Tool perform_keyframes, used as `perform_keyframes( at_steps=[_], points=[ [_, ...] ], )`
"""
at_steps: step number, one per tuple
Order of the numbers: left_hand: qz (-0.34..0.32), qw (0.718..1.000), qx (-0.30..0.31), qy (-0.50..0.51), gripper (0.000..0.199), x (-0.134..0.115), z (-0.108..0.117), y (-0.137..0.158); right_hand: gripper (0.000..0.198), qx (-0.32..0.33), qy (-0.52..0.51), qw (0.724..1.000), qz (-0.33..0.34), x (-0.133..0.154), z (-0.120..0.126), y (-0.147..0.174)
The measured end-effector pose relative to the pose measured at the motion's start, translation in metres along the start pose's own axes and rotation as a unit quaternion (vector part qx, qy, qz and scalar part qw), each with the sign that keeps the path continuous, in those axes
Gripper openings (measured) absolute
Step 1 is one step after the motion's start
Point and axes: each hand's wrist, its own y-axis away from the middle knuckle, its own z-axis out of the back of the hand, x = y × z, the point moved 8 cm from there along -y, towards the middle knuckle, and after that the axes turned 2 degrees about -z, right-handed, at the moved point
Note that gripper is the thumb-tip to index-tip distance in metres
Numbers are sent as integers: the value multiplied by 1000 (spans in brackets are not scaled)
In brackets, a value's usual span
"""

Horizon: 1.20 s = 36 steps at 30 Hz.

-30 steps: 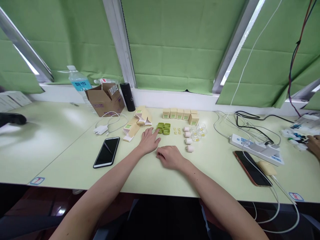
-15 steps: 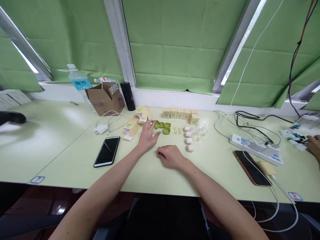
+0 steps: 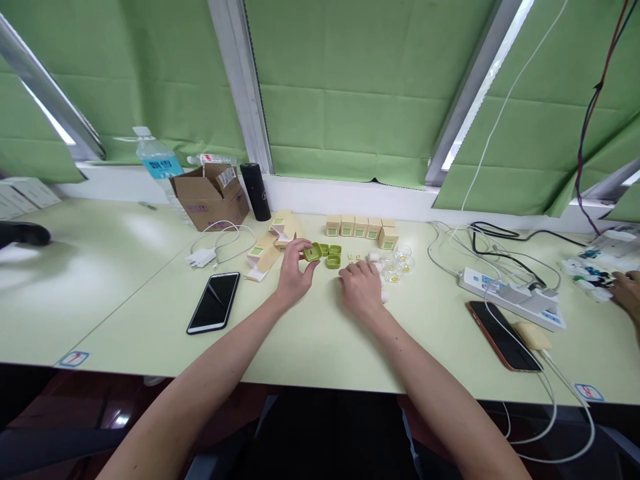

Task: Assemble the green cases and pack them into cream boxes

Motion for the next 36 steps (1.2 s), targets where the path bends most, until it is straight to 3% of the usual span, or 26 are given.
perform_keyframes(
  at_steps=[6,13,19,24,27,30,33,36],
  points=[
    [-6,1000,12,14,36,-2,-5,1,38,9,58,997,-45,-28,-9,-3],
    [-29,999,19,8,35,-11,-6,0,42,43,66,997,-25,-21,-19,-7],
    [-33,999,22,3,33,-13,-7,1,39,29,65,997,-20,-16,-13,-8],
    [-22,999,23,14,35,-10,-6,1,48,-25,10,999,-36,-19,4,-4],
    [-7,999,31,15,37,-6,-7,2,50,-64,-98,992,-48,-22,12,-2],
    [-2,999,36,13,38,-5,-8,3,39,-119,-285,948,-70,-27,17,0],
    [-6,999,32,19,38,-6,-8,3,22,-148,-492,847,-135,-40,11,2],
    [-7,999,34,21,38,-7,-8,3,13,-144,-610,748,-217,-52,-2,4]
  ],
)
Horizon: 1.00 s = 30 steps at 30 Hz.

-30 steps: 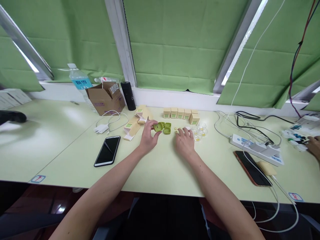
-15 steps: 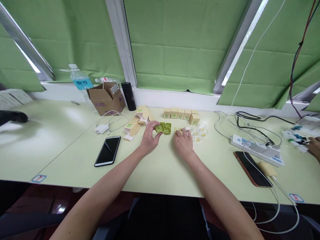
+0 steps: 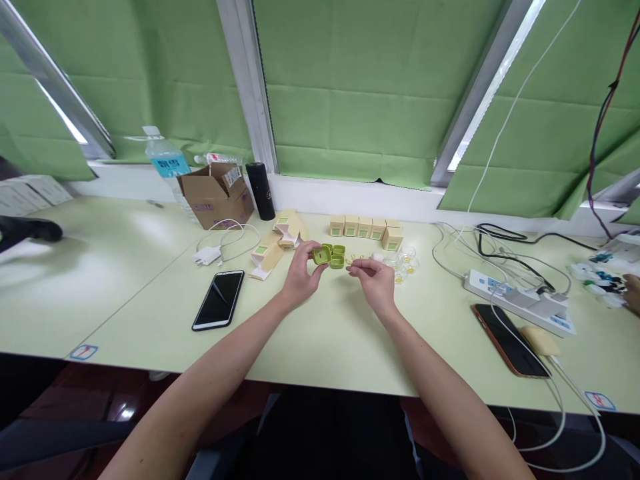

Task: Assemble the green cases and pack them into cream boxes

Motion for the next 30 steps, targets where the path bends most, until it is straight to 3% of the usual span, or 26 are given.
perform_keyframes(
  at_steps=[4,9,14,25,30],
  points=[
    [1,1000,5,1,37,1,-1,0,27,-30,-60,997,-39,-6,7,-3],
    [13,1000,17,18,39,4,-5,2,34,-27,-96,995,-8,-1,5,-4],
    [32,998,40,46,42,4,-11,4,24,10,-65,996,66,13,-3,0],
    [55,991,64,108,55,8,-21,7,27,47,-110,993,22,1,-8,-2],
    [40,992,81,88,42,-1,-20,5,24,49,-106,992,53,4,-9,1]
  ],
)
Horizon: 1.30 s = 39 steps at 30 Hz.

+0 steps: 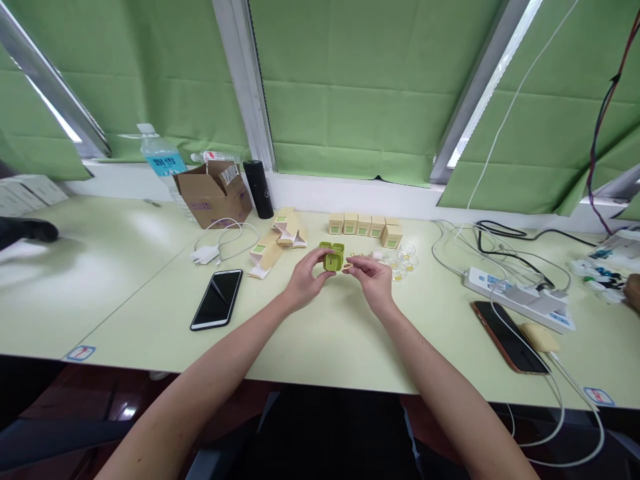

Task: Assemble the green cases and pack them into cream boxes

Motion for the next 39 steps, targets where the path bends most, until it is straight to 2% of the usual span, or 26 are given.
perform_keyframes(
  at_steps=[3,5,8,11,15,24,39],
  points=[
    [-16,1000,2,-13,40,-7,1,-1,18,-3,61,996,70,10,-2,5],
    [-28,999,-3,-19,40,-10,2,-1,11,7,136,980,142,21,-7,11],
    [-46,998,1,-30,39,-14,1,0,14,34,251,931,262,36,-19,22],
    [-53,998,13,-37,40,-15,-1,1,20,50,325,884,331,42,-27,29],
    [-60,997,13,-35,41,-17,-2,2,23,52,369,858,355,42,-29,30],
    [-57,998,20,-21,43,-18,-2,2,33,34,367,842,395,42,-25,32],
    [-73,997,11,-37,42,-19,-2,2,25,38,388,816,426,52,-31,37]
  ],
)
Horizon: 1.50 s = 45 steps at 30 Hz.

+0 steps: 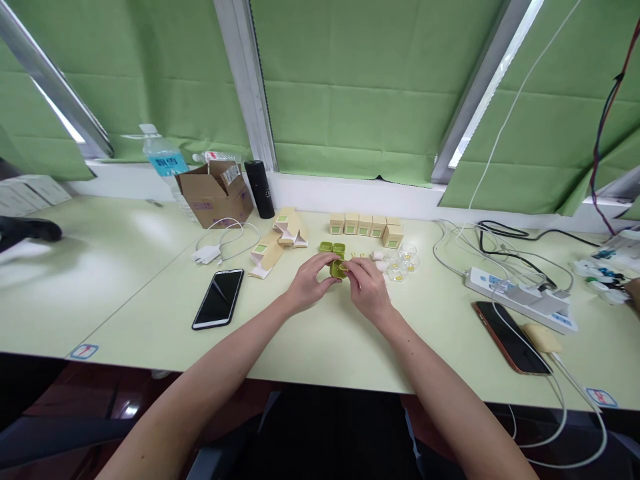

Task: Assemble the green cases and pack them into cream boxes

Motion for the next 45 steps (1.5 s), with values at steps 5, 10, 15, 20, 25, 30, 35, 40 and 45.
perform_keyframes(
  at_steps=[5,10,15,20,25,30,35,40,45],
  points=[
    [-37,999,-8,-27,43,-6,2,-1,20,23,76,997,-3,3,-1,-2],
    [-59,998,-5,-37,44,-12,3,-2,18,19,115,993,18,5,1,-2],
    [-69,997,-2,-43,43,-14,1,-2,21,28,113,993,2,0,-3,1],
    [-70,996,6,-51,43,-13,-1,-1,25,36,110,993,8,-1,-6,4],
    [-73,995,7,-64,44,-13,-1,-1,25,41,114,992,20,-1,-5,2],
    [-94,992,2,-80,44,-16,0,0,26,52,120,991,29,-1,-6,3],
    [-95,993,1,-69,44,-18,0,-2,25,57,107,993,15,-5,-9,6],
    [-98,994,9,-48,46,-20,-2,-1,29,57,81,995,22,-7,-10,9],
    [-91,994,23,-52,46,-18,-3,-1,32,80,54,995,23,-13,-15,11]
  ],
)
